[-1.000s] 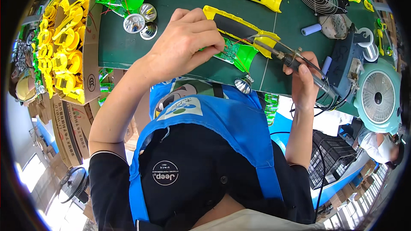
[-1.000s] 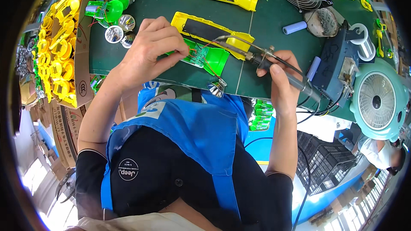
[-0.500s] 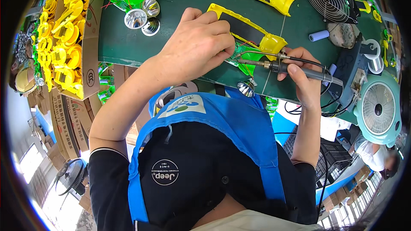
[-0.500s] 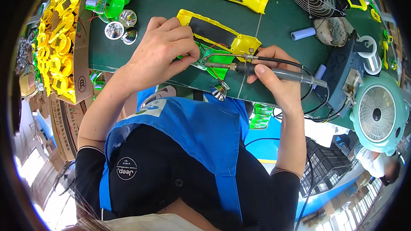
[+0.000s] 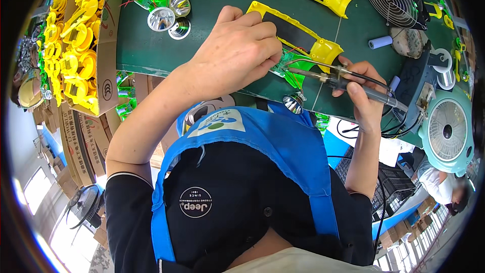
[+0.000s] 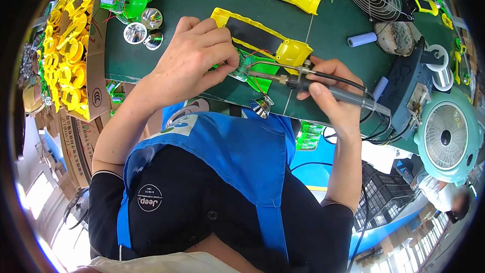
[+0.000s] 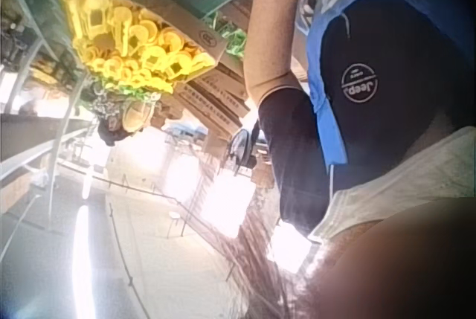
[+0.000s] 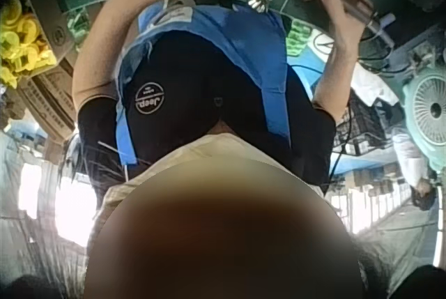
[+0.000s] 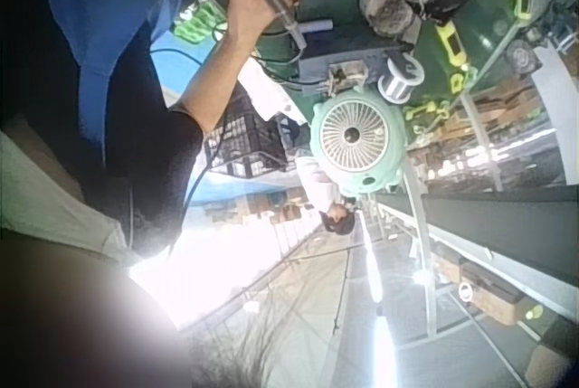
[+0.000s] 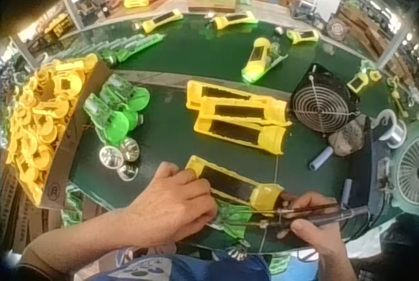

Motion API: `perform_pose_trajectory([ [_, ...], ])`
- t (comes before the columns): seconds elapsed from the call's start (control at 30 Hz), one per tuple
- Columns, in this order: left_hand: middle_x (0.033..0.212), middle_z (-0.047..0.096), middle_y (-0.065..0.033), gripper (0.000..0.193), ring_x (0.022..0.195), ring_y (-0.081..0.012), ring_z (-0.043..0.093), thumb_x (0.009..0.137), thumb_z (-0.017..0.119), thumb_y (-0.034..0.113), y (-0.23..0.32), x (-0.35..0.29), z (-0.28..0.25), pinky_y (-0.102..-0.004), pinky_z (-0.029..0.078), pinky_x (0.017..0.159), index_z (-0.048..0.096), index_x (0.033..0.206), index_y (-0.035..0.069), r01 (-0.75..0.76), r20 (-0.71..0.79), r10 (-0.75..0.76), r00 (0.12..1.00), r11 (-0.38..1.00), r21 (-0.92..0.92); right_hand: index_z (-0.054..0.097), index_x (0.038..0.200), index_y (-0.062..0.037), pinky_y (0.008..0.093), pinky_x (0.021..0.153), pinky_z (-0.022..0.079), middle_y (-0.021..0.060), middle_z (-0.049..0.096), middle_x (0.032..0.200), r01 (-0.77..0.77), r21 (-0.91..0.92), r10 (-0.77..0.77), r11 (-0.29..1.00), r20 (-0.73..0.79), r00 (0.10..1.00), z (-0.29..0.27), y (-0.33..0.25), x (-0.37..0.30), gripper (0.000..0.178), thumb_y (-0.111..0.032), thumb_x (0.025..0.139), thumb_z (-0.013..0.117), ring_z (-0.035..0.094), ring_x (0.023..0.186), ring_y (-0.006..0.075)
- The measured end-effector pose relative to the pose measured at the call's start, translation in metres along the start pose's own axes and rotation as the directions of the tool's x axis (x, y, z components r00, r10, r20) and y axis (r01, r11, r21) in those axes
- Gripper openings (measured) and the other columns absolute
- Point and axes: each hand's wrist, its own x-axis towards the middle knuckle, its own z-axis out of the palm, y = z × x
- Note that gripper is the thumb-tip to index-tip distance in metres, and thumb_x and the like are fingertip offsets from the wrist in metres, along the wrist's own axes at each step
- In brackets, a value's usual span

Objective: Soldering electronic components and assembling plastic flashlight housings on a factory line.

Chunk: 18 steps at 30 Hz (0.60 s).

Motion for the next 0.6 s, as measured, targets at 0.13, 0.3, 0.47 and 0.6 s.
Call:
perform_pose_trajectory([
  [0.13,0.078,0.052,-0.0004,0.015,0.081,-0.0198,0.051,0.07,0.07,0.006,0.001,0.0,-0.001,-0.0359,0.034,0.08,0.058,0.077,0.012,0.004,0.005,-0.004,1.0,1.0,-0.027,0.054,0.095,0.0024,0.0433,0.11,0.03,0.0107,0.065,0.074,0.045,0.124,-0.035,0.991,-0.076,0.996,-0.006,0.009,-0.007,0.031,-0.021,0.081,0.068,0.066,0.068,0.0171],
  [0.3,0.078,0.053,-0.0003,0.014,0.081,-0.0197,0.052,0.07,0.069,0.006,0.001,0.001,-0.001,-0.0355,0.035,0.08,0.058,0.076,0.011,0.016,0.031,-0.015,0.999,1.0,-0.023,0.054,0.096,0.0032,0.0309,0.082,0.049,0.0131,0.065,0.078,0.025,0.188,-0.005,0.982,-0.105,0.994,-0.01,0.014,-0.011,0.032,-0.023,0.083,0.067,0.065,0.07,0.0176],
  [0.47,0.078,0.053,-0.0008,0.014,0.08,-0.0203,0.052,0.069,0.068,0.006,0.004,0.003,-0.003,-0.0353,0.035,0.081,0.057,0.076,0.011,0.024,0.05,-0.023,0.998,1.0,-0.017,0.052,0.099,0.0036,0.0317,0.081,0.05,0.0139,0.064,0.078,0.134,0.235,-0.101,0.963,-0.147,0.984,-0.008,0.013,-0.011,0.033,-0.023,0.085,0.066,0.064,0.068,0.0183],
  [0.6,0.091,0.059,-0.0071,0.017,0.085,-0.0259,0.059,0.074,0.067,-0.002,-0.006,0.011,-0.017,-0.0344,0.047,0.073,0.059,0.087,0.005,0.159,0.118,-0.125,0.985,0.923,-0.35,0.044,0.11,0.0016,0.0382,0.081,0.052,0.018,0.064,0.083,0.431,0.096,-0.379,0.897,-0.334,0.863,-0.009,-0.001,-0.011,0.045,-0.035,0.09,0.062,0.064,0.069,0.0224],
])
